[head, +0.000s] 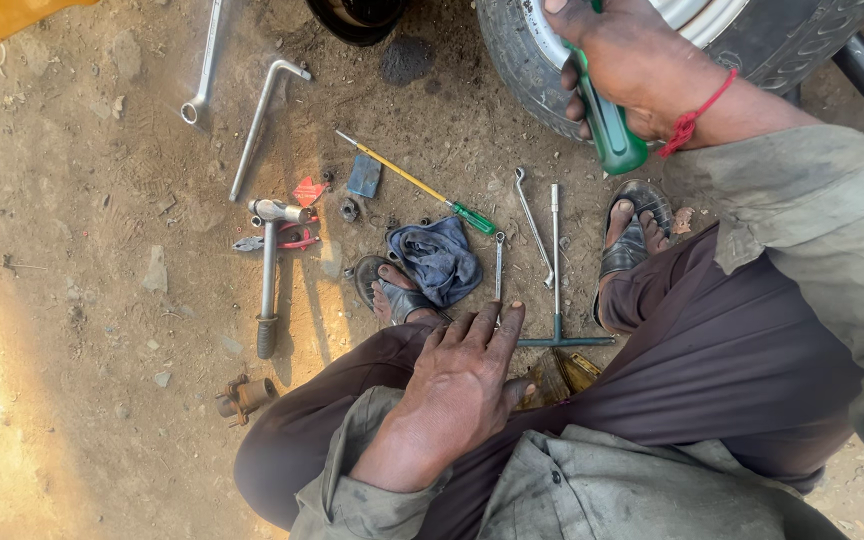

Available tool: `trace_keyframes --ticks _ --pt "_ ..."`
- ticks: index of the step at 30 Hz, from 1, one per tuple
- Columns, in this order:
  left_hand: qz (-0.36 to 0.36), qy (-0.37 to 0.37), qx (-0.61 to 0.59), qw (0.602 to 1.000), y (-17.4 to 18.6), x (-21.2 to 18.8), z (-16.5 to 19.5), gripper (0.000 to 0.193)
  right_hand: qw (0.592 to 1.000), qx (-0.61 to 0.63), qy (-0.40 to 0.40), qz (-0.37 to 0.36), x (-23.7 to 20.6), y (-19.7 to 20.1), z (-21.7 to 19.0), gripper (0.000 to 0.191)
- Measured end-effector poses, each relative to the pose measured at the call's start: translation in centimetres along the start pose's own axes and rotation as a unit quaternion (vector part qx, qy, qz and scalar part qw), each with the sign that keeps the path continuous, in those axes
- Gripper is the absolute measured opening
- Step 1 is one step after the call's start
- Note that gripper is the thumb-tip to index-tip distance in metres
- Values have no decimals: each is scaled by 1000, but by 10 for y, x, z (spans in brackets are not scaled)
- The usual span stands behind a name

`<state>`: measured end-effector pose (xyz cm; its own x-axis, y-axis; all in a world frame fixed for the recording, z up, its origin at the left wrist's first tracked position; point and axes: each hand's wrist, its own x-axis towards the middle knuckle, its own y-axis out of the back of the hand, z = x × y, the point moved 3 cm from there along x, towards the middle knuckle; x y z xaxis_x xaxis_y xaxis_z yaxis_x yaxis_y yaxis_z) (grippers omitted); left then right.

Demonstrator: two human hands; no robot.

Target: The person sits on the ground and uses a green-handled screwdriver to work on the hub of a vehicle wheel. They manipulate the tool with both hands, applying pressure to the wheel's center area while various other tools lie on the dirt nearby.

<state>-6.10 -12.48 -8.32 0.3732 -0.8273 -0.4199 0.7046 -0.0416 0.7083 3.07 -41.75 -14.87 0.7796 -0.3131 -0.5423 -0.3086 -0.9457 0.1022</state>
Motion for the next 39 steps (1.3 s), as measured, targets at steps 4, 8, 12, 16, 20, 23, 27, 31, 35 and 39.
trace_keyframes --ticks 4,8,12,16,20,23,27,31,35,39 --pt "-12 5 8 1000 -2 0 -1 80 998 -17 60 8 3 -5 -1 61" --pt "-18 5 9 1000 0 -1 -1 81 998 -9 55 13 8 -7 4 59" --pt "-25 5 4 1000 -2 -3 0 81 1000 1 -11 29 20 -11 13 58" --pt "-20 0 21 1000 -8 -3 -2 82 999 36 -8 8 35 -17 26 48" --pt "-10 7 26 1000 -13 -2 -10 84 997 73 7 -4 51 -22 40 44" --pt "9 15 36 999 -15 -3 -17 83 996 93 7 -14 61 -26 48 44" --pt "-4 44 35 998 -20 -8 -25 81 993 118 18 -16 78 -22 45 44" --pt "13 22 5 1000 -26 -13 -26 83 994 79 72 15 92 -10 33 32" --pt "-9 52 8 999 -24 -13 -34 85 992 109 60 18 89 -21 34 31" --pt "-6 72 21 997 -18 -9 -41 83 992 125 1 2 76 -33 42 35"
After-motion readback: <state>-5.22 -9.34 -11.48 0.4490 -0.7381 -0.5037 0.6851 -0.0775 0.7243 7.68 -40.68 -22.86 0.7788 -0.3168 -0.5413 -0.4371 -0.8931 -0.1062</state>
